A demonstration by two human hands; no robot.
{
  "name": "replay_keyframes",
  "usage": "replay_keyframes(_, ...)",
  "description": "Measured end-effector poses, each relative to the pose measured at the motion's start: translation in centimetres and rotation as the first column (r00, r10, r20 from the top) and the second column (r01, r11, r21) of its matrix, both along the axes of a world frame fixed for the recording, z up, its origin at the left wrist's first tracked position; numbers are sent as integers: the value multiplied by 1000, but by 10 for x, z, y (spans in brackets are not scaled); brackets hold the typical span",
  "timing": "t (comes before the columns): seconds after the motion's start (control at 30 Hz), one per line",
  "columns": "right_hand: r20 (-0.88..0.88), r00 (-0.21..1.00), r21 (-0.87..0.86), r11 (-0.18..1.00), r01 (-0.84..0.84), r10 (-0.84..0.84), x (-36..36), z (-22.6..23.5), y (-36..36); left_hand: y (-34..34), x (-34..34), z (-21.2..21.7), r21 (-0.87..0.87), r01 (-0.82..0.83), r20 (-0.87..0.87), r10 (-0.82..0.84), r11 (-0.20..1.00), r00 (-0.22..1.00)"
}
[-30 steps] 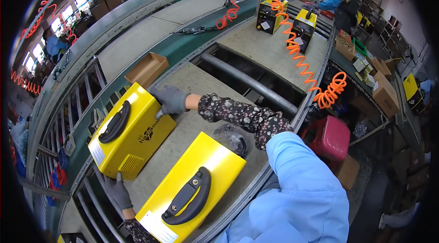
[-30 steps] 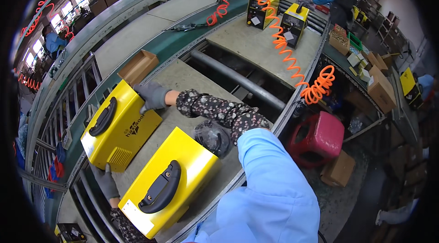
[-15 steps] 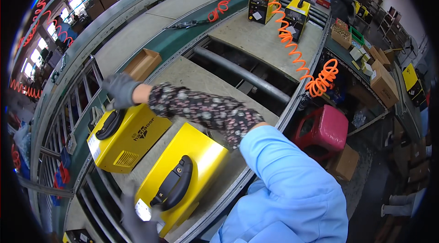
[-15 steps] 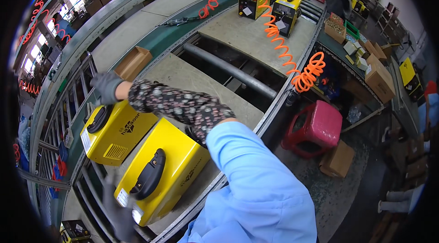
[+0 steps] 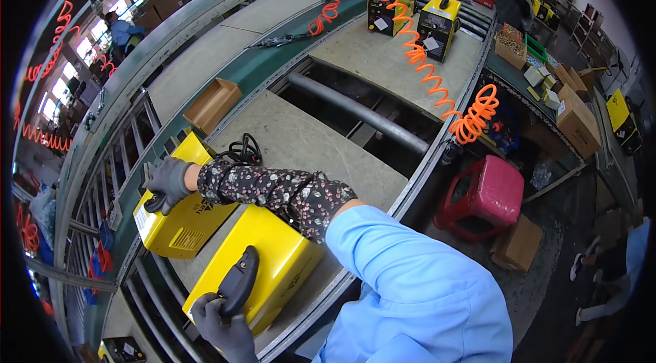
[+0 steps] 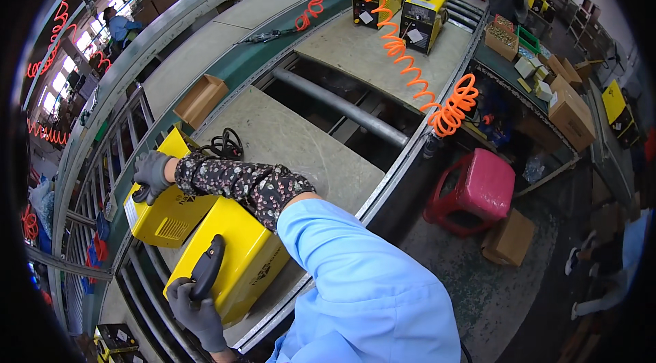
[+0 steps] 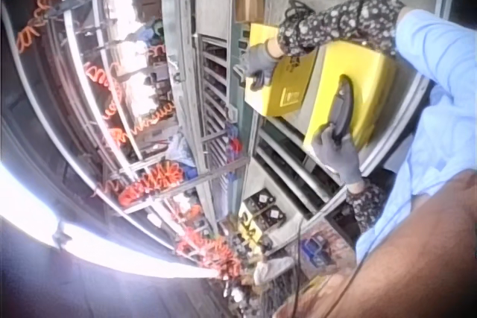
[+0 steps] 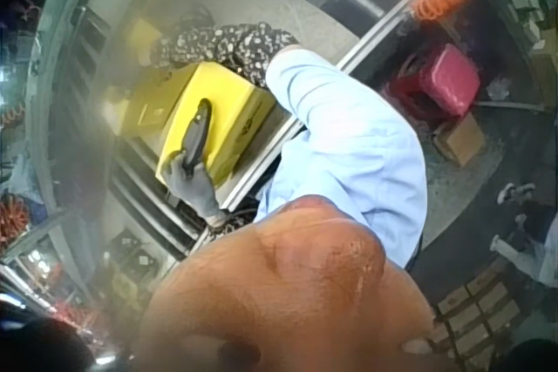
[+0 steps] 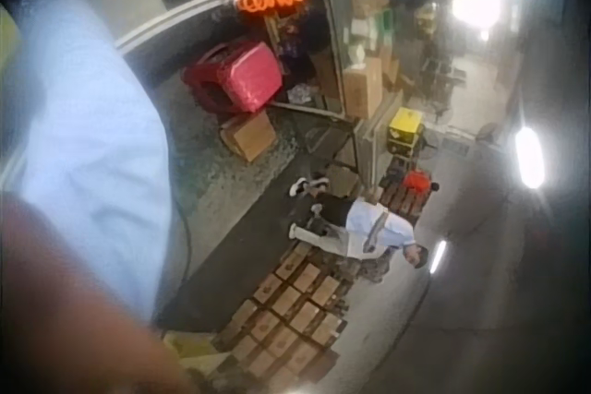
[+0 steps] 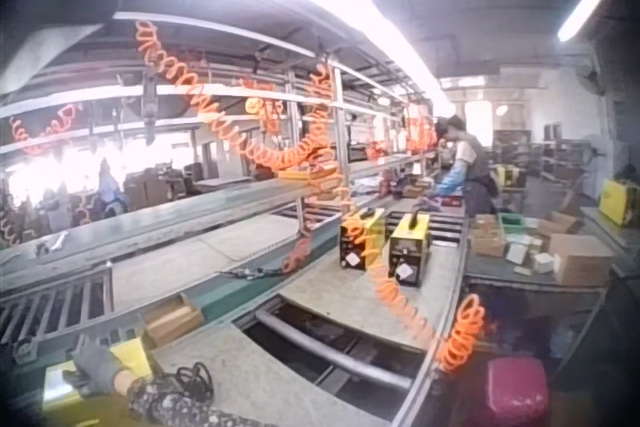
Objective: Assembling the outer yellow casing and tightening screws on welding machine units at a factory assembly line.
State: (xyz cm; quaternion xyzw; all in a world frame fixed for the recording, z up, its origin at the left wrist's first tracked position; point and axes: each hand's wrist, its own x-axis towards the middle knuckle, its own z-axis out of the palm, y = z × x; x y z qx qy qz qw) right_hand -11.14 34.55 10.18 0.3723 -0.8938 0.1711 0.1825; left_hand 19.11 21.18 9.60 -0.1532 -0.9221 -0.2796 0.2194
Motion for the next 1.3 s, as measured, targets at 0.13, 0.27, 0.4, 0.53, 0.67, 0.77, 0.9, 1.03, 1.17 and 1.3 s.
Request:
replay_keyframes(0.13,16,994,-95,990,-108,110,-5,-7,-39,-26,11,0,-96,-106,-122,94,990,988)
replay_keyframes(0.27,-372,927,-245,958,-147,48,-71,-45,-40,-11,3,1,24,-249,-193,249,968,949)
replay_keyframes(0.4,-178,961,-226,942,-247,210,-48,-48,-55,-2,33,2,560,-521,260,461,645,849)
replay_keyframes(0.53,-130,991,-59,998,-24,16,-6,-19,-75,24,38,25,694,-618,469,419,368,777)
replay_keyframes(0.67,-106,992,-45,997,67,-71,-24,-32,-73,33,24,19,791,-557,461,352,253,815)
replay_keyframes(0.77,-98,991,27,996,89,-86,-13,-27,-79,31,14,-1,908,-416,360,415,49,836)
replay_keyframes(0.9,-110,990,-14,997,81,-82,-2,-19,-84,33,1,6,946,-309,230,475,95,849)
replay_keyframes(1.03,-133,991,-44,999,9,-15,-39,-36,-80,45,-9,56,992,-81,32,417,100,909)
replay_keyframes(1.17,-4,998,-125,991,-55,55,-54,-38,-85,20,15,115,944,181,-287,415,275,864)
replay_keyframes(1.3,25,992,-90,988,-122,124,-71,-41,-93,-37,109,170,937,286,-339,315,203,887)
